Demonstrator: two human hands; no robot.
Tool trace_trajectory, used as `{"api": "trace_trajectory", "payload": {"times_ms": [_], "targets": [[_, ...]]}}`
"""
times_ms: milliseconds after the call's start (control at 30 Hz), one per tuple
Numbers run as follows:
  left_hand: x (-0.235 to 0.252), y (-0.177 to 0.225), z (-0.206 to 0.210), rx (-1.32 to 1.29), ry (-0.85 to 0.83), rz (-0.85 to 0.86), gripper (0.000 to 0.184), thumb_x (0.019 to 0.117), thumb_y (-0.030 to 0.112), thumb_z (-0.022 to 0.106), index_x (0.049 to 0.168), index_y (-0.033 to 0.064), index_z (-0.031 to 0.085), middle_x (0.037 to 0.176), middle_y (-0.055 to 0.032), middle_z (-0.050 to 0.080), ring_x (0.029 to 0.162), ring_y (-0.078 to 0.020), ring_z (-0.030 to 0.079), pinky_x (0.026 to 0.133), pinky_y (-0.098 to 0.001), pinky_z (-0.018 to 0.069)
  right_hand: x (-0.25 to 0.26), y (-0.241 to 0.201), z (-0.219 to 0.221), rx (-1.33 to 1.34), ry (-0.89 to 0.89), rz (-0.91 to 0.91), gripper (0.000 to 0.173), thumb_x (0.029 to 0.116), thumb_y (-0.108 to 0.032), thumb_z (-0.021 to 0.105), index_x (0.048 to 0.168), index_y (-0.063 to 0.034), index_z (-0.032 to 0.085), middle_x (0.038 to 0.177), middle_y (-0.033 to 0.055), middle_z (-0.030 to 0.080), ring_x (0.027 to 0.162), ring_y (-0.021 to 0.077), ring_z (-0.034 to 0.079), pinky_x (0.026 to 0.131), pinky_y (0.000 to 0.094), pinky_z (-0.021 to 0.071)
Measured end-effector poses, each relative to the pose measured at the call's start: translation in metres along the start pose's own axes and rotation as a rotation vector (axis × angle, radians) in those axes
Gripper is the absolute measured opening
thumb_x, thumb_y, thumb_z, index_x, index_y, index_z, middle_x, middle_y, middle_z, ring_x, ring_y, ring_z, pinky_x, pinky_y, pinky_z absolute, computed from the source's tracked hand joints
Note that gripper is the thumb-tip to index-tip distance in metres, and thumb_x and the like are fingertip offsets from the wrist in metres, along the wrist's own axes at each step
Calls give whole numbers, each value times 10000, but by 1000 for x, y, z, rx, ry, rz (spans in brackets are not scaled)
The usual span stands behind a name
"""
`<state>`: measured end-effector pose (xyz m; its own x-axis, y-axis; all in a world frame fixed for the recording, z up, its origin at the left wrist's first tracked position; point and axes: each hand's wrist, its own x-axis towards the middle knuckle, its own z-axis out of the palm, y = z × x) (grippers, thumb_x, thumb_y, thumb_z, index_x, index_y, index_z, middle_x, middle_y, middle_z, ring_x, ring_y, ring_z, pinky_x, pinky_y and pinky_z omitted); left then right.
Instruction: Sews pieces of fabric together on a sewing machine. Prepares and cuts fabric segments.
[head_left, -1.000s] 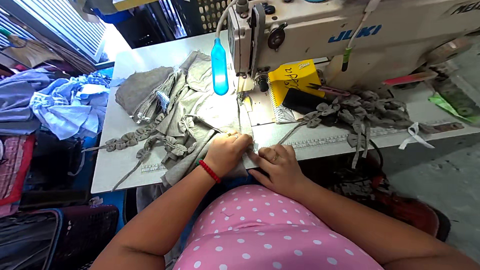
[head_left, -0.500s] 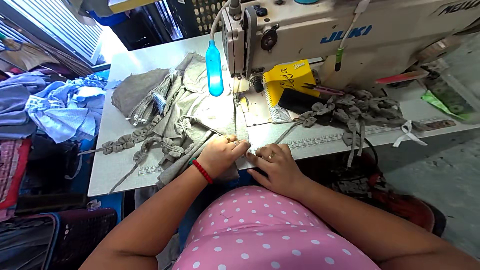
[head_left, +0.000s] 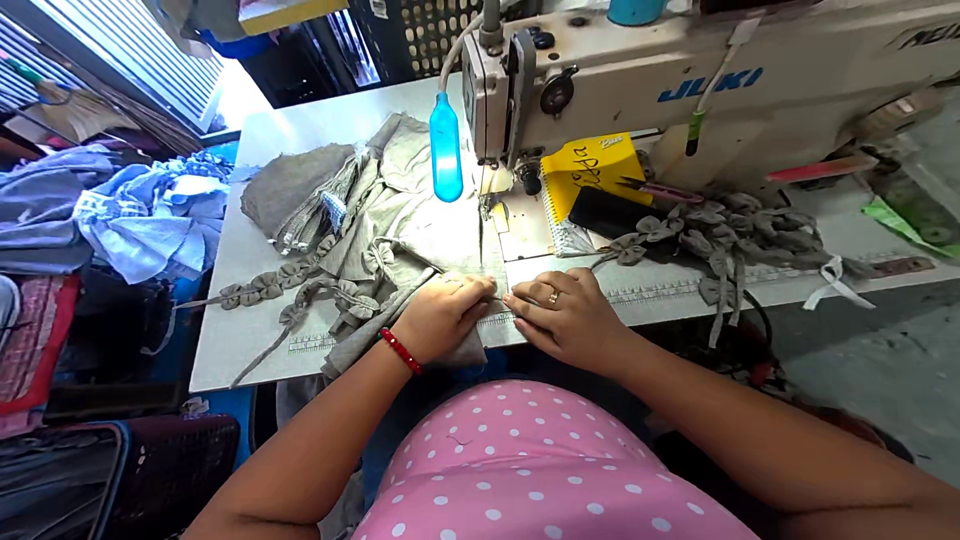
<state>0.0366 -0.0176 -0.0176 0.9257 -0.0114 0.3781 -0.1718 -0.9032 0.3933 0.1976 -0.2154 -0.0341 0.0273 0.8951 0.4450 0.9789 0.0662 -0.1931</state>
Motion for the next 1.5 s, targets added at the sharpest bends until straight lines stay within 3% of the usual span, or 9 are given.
{"api": "trace_trajectory", "payload": {"times_ms": [100,167,367,500,667,933,1133,1300,1500], "targets": [[-7,-7,-3,37,-83,54,315,1036,202,526,1249,113,740,1310,-66,701,1236,-207,643,1080,-383,476,3,5,-5,29,-48,-48,361,1042,-322,480,1208,-183,769,1315,-8,706,1401,251,507,1140,574,331],[-10,-9,-5,44,-121,76,345,1051,228,491,1284,142,730,1338,-63,690,1267,-209,627,1104,-386,454,6,8,-6,41,-73,-72,367,1046,-322,472,1221,-184,764,1334,-16,698,1437,240,474,1182,588,280],[-7,-17,-8,50,-171,96,389,1064,281,443,1333,173,703,1369,-49,674,1301,-205,607,1127,-385,434,15,17,-5,43,-72,-121,369,1036,-328,476,1175,-161,774,1284,5,722,1401,235,518,1182,587,295],[3,-28,-10,43,-153,93,373,1044,258,476,1308,151,717,1364,-52,676,1303,-205,605,1143,-399,424,25,27,-3,24,-65,-120,365,1022,-346,487,1133,-169,787,1261,2,731,1386,240,530,1162,606,303],[17,-43,-12,50,-123,85,370,1026,244,485,1286,139,726,1356,-57,678,1288,-201,613,1108,-398,452,43,39,-6,33,-119,-95,377,1017,-359,494,1194,-170,769,1295,6,714,1399,246,515,1172,607,285],[34,-60,-14,78,-68,54,359,1025,221,491,1274,136,735,1332,-60,691,1240,-215,640,1055,-422,481,68,54,4,-16,-79,-84,373,997,-346,506,1146,-147,784,1264,52,723,1356,295,555,1155,636,308],[46,-77,-14,70,-104,18,384,1041,232,466,1314,117,709,1379,-66,670,1259,-241,647,1046,-466,497,79,57,9,-99,-120,9,439,1035,-370,436,1253,-141,740,1344,81,682,1411,328,494,1162,650,292],[56,-78,-15,127,-159,-94,420,1067,275,414,1362,136,678,1426,-64,636,1321,-252,598,1103,-485,447,83,45,8,-228,-226,121,517,1065,-385,344,1379,-123,660,1432,106,625,1446,343,455,1173,675,251],[67,-75,-9,226,-165,-231,440,1072,297,386,1421,185,630,1364,-87,656,1260,-283,611,1077,-509,439,71,34,6,-216,-193,114,396,1068,-283,447,1347,-114,670,1410,131,626,1436,346,461,1172,650,288]]}}
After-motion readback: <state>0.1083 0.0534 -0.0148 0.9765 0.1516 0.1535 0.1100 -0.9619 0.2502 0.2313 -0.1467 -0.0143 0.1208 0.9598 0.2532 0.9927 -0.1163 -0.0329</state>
